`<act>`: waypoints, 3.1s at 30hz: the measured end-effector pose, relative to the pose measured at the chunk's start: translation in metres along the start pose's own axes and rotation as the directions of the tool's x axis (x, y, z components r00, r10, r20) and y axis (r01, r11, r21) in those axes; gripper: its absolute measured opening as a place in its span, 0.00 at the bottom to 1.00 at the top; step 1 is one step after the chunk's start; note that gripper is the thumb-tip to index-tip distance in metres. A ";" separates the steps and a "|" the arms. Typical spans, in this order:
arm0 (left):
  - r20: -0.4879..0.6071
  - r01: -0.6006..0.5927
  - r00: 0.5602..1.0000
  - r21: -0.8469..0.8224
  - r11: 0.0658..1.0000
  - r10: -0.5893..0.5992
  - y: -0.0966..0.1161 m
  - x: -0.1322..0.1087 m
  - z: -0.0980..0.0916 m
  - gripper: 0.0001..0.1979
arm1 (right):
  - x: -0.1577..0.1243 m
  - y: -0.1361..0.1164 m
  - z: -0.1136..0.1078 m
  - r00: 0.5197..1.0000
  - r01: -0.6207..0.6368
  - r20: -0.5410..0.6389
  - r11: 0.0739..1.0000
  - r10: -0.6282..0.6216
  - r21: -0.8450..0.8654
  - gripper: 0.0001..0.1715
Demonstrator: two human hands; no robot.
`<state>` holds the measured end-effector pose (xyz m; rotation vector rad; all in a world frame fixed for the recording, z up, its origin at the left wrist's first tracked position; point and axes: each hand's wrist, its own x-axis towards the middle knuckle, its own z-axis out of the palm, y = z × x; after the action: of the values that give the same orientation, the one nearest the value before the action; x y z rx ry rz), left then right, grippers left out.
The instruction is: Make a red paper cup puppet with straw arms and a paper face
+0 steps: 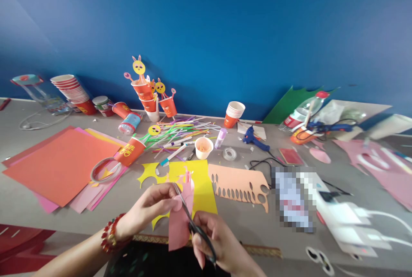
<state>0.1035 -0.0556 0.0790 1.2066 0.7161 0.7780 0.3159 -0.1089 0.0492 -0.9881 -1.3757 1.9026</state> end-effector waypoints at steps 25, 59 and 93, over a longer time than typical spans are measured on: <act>0.005 -0.063 0.998 0.086 0.994 0.063 0.002 0.003 -0.004 0.14 | 0.002 -0.001 0.000 0.998 -0.030 -0.061 0.999 0.032 0.023 0.36; -0.012 -0.125 0.992 0.154 0.980 0.128 0.004 0.003 -0.009 0.13 | 0.001 0.005 -0.006 0.995 -0.041 -0.085 0.998 0.045 0.050 0.38; -0.011 -0.164 0.984 0.309 0.937 0.176 0.011 0.004 -0.011 0.12 | 0.003 0.012 -0.010 0.989 -0.081 -0.117 0.993 0.090 0.081 0.37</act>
<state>0.0951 -0.0441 0.0867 1.5558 0.7925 0.8559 0.3223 -0.1051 0.0349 -1.1212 -1.2011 1.9088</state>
